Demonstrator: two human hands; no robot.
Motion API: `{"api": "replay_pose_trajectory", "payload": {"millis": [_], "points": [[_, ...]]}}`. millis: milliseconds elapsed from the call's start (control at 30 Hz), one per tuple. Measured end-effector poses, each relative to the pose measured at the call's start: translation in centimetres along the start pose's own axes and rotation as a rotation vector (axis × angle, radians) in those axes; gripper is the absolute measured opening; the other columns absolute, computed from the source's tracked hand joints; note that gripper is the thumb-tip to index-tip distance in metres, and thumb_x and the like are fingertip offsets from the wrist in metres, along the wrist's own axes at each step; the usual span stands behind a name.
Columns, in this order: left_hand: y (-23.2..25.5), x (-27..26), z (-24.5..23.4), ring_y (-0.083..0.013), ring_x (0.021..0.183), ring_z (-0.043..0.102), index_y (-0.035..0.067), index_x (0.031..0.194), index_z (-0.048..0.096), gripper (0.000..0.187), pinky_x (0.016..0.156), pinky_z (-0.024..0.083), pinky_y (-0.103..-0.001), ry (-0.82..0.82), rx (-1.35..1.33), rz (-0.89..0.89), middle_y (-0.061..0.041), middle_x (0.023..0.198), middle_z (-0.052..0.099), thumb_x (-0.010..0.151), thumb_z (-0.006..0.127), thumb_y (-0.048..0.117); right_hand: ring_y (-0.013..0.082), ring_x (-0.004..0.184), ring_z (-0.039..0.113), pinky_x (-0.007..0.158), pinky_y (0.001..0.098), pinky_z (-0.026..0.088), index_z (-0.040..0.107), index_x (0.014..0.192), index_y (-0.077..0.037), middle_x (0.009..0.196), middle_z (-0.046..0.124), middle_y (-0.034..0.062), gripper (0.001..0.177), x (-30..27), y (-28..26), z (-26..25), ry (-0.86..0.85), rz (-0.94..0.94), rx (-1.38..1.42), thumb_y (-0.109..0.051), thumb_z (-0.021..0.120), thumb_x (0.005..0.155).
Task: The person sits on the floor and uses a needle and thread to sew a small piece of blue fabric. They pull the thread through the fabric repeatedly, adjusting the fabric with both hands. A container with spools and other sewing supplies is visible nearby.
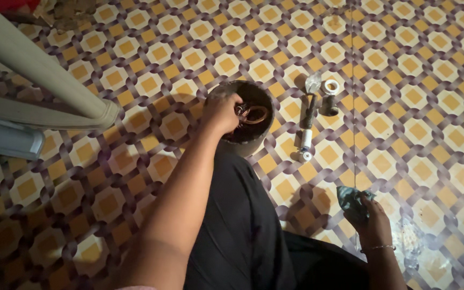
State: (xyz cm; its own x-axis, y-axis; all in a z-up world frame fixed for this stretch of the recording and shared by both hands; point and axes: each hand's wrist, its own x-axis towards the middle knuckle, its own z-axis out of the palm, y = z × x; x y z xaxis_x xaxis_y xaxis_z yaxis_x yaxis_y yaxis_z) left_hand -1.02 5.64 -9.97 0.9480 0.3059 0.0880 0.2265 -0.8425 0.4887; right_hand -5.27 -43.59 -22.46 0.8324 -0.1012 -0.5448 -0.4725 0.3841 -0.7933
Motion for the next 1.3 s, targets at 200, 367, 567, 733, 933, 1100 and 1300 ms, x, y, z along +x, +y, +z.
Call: {"api": "replay_pose_trajectory", "payload": {"millis": [200,367,567,733,933,1100,1300], "points": [[0.3,-0.7,0.7,-0.0310,0.101,0.072,0.022,0.099,0.081,0.017,0.089,0.055,-0.042,-0.166,-0.050,0.005,-0.008,0.106,0.078,0.087,0.072,0.015,0.0306,0.099,0.069,0.082,0.0436,0.058,0.062,0.126,0.000,0.114,0.066,0.0146,0.056,-0.7,0.6,-0.7,-0.153,-0.814,-1.157,-0.012,0.076,0.074],[1.9,-1.8,-1.8,-0.0339,0.090,0.071,0.010,0.099,0.074,0.009,0.080,0.055,-0.043,0.408,-0.180,0.060,-0.016,0.093,0.075,0.091,0.070,0.008,0.0247,0.107,0.063,0.088,0.0454,0.054,0.060,0.128,-0.009,0.116,0.066,0.0073,0.036,-1.1,-0.6,0.0,-0.016,-0.063,-0.060,-0.034,0.059,0.101],[8.3,-7.4,-5.7,-0.0167,0.080,0.073,0.004,0.097,0.069,0.013,0.072,0.060,-0.028,0.296,-1.064,-0.039,-0.009,0.094,0.075,0.086,0.071,-0.001,0.0195,0.104,0.063,0.085,0.0418,0.050,0.062,0.125,-0.019,0.118,0.068,0.0003,0.034,-3.1,-1.1,0.4,-0.025,-0.071,0.069,-0.040,0.059,0.099],[13.5,-9.8,0.3,-0.0127,0.079,0.071,0.002,0.102,0.063,0.020,0.068,0.060,-0.026,-0.237,-1.189,-0.064,-0.005,0.092,0.069,0.085,0.072,-0.005,0.0171,0.104,0.064,0.082,0.0393,0.049,0.064,0.123,-0.023,0.117,0.070,-0.0035,0.032,-3.7,-1.1,0.0,-0.065,-0.083,0.123,-0.041,0.061,0.097],[16.8,-10.4,9.6,-0.0109,0.066,0.061,0.010,0.120,0.064,0.022,0.062,0.056,-0.027,-0.868,-1.127,-0.194,-0.002,0.080,0.064,0.100,0.061,0.020,0.0196,0.105,0.065,0.086,0.0416,0.050,0.060,0.125,-0.019,0.121,0.069,0.0006,0.044,-8.5,-2.9,2.2,-0.097,-0.110,0.236,-0.053,0.059,0.097],[16.2,-9.6,12.8,-0.0105,0.058,0.054,0.001,0.116,0.062,0.036,0.055,0.047,-0.029,-1.212,-0.998,-0.012,-0.005,0.079,0.059,0.110,0.052,0.035,0.0236,0.113,0.066,0.093,0.0400,0.053,0.055,0.134,-0.011,0.127,0.067,0.0074,0.040,-9.9,-4.3,3.8,-0.343,-0.255,0.468,-0.037,0.059,0.104],[17.5,-9.9,12.5,-0.0176,0.062,0.072,0.002,0.122,0.043,0.027,0.061,0.056,-0.031,-1.242,-0.777,-0.176,-0.010,0.087,0.072,0.098,0.044,0.016,0.0199,0.112,0.065,0.097,0.0366,0.055,0.055,0.133,-0.009,0.125,0.064,0.0084,0.035,-6.8,-2.8,2.6,-0.198,-0.410,0.383,-0.002,0.063,0.100]]}}
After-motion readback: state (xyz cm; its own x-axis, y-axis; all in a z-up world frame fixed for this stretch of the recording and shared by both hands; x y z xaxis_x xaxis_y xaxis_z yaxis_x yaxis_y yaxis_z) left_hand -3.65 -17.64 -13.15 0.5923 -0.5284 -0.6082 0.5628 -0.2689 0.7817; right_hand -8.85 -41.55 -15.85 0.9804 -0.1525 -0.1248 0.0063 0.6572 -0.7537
